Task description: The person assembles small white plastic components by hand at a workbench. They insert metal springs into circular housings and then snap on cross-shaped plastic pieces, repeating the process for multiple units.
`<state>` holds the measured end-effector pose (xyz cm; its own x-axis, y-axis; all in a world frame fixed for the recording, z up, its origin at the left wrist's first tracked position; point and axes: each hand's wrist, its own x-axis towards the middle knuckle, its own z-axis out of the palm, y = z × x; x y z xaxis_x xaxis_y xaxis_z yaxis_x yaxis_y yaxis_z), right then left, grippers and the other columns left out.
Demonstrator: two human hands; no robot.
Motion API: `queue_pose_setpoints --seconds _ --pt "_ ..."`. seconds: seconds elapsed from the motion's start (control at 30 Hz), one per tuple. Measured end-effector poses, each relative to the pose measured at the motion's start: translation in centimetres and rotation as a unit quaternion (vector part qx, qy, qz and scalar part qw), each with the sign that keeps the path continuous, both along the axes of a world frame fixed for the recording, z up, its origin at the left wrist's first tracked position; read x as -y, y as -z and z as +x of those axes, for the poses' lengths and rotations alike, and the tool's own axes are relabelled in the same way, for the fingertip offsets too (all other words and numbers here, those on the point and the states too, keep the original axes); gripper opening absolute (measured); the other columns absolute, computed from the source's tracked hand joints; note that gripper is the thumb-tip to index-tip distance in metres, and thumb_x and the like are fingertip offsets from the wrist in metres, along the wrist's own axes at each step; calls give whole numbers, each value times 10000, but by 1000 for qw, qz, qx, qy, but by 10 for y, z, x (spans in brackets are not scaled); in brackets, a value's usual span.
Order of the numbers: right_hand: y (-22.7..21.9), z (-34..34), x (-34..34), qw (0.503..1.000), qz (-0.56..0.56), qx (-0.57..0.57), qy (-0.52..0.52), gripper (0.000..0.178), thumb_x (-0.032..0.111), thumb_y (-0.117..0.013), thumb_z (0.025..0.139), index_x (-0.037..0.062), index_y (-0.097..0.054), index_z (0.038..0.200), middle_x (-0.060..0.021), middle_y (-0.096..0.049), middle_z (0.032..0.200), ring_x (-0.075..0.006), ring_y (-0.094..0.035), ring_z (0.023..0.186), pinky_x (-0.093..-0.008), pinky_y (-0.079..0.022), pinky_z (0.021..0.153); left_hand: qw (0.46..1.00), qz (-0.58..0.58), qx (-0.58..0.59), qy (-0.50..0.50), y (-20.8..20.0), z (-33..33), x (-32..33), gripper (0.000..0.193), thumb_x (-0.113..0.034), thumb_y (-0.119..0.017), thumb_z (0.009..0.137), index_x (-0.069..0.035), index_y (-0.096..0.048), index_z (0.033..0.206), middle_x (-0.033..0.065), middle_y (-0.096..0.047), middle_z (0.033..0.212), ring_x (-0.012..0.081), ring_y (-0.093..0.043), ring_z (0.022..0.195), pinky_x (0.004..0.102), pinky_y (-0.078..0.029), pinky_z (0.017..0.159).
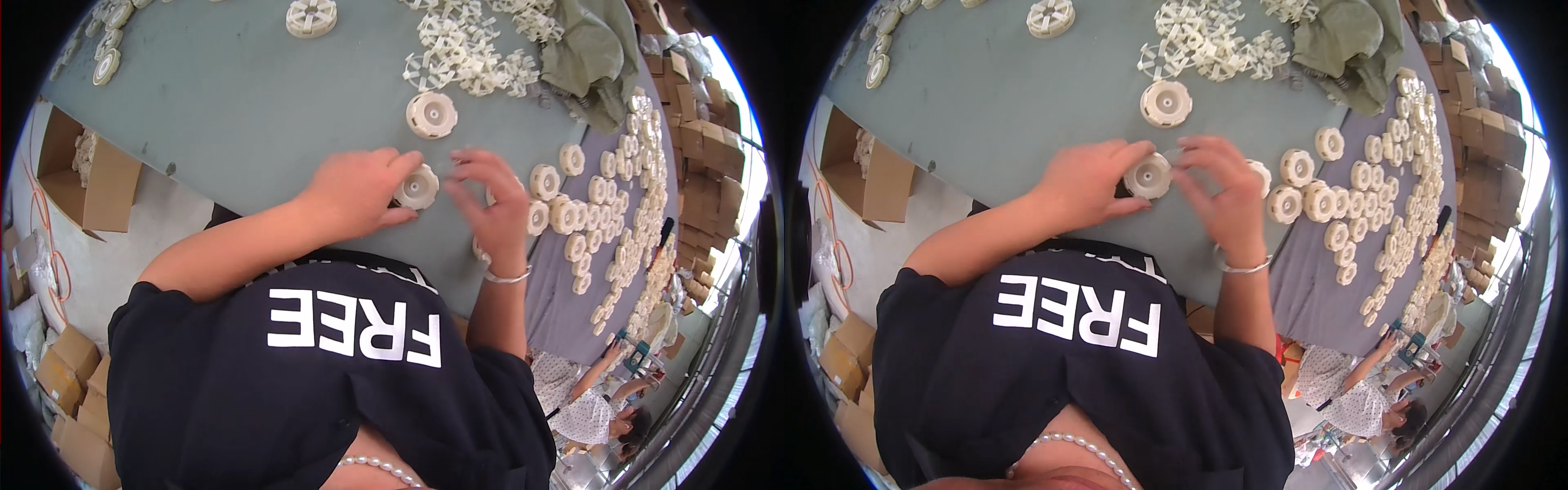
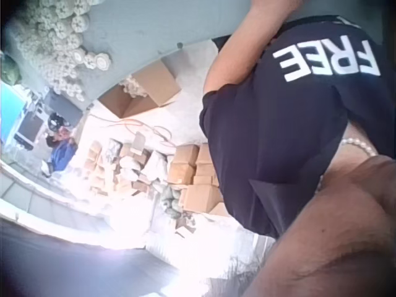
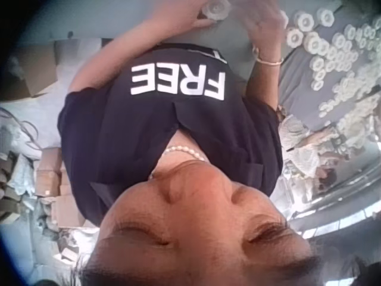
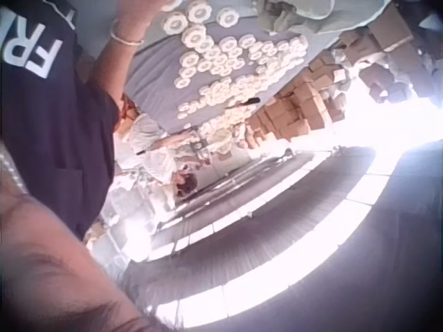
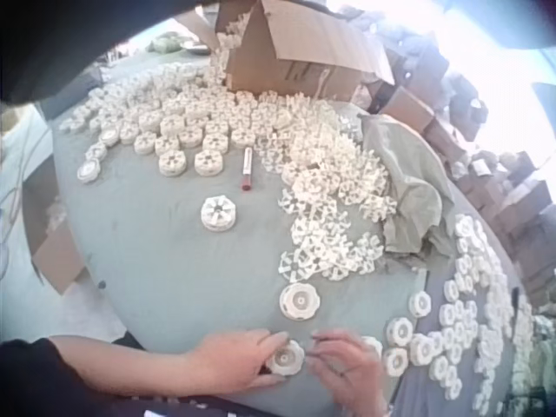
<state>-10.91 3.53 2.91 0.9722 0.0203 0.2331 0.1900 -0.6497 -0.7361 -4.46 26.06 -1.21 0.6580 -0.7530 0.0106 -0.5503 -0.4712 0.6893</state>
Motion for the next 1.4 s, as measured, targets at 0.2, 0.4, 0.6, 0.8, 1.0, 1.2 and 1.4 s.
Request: queue_pose_setpoints --seconds 0.2,0.4,0.6,0.8,1.0,1.2,1.4 --pt "5 -3 -31 990 -120 22 -66 264 71 -835 770 93 -736 1014 -61 -689 1037 -281 -655 956 -404 -535 839 999 31 -21 -19 -8 3 -9 601 -406 -870 810 -140 -637 1296 65 -728 1090 302 -724 961 428 -587 764" --pt "18 51 -13 988 -77 -80 110 240 186 -811 888 49 -746 1074 -119 -697 1063 -282 -683 912 -416 -557 817 998 5 -17 -58 -4 6 -27 679 -394 -894 784 -139 -638 1359 78 -738 1154 314 -712 940 419 -585 821" --pt "1 70 -44 993 -32 -104 43 260 151 -806 898 32 -743 1120 -124 -694 1098 -257 -689 874 -372 -573 794 980 -31 -122 -151 -13 35 -78 647 -305 -804 873 -106 -589 1450 77 -717 1062 202 -676 810 343 -552 733" --pt "-35 48 -80 990 78 -71 -96 302 104 -833 859 45 -759 1145 -86 -682 1077 -238 -683 956 -362 -565 835 712 -377 -573 -148 -45 28 -71 646 -218 -541 928 -6 -477 1534 80 -678 1050 96 -524 604 243 -418 516" --pt "-21 33 -85 989 109 1 -105 331 34 -812 842 57 -767 1169 -81 -705 1108 -244 -693 1034 -357 -562 893 727 -377 -557 -139 -49 13 -58 514 -158 -536 1020 -33 -516 1517 113 -721 1135 77 -504 570 215 -381 497" --pt "-1 35 -68 984 158 66 -47 317 -5 -792 864 35 -763 1177 -98 -727 1123 -208 -712 988 -339 -576 861 758 -328 -538 -170 -38 21 -65 312 -258 -612 1098 -53 -647 1329 96 -747 1060 65 -482 526 230 -350 452" --pt "-6 35 -85 967 238 -74 -55 297 14 -823 872 0 -757 1162 -99 -752 1063 -154 -725 923 -293 -599 811 759 -370 -495 -206 -24 13 -58 245 -235 -637 1092 -52 -629 1255 63 -723 980 64 -489 530 223 -344 452"
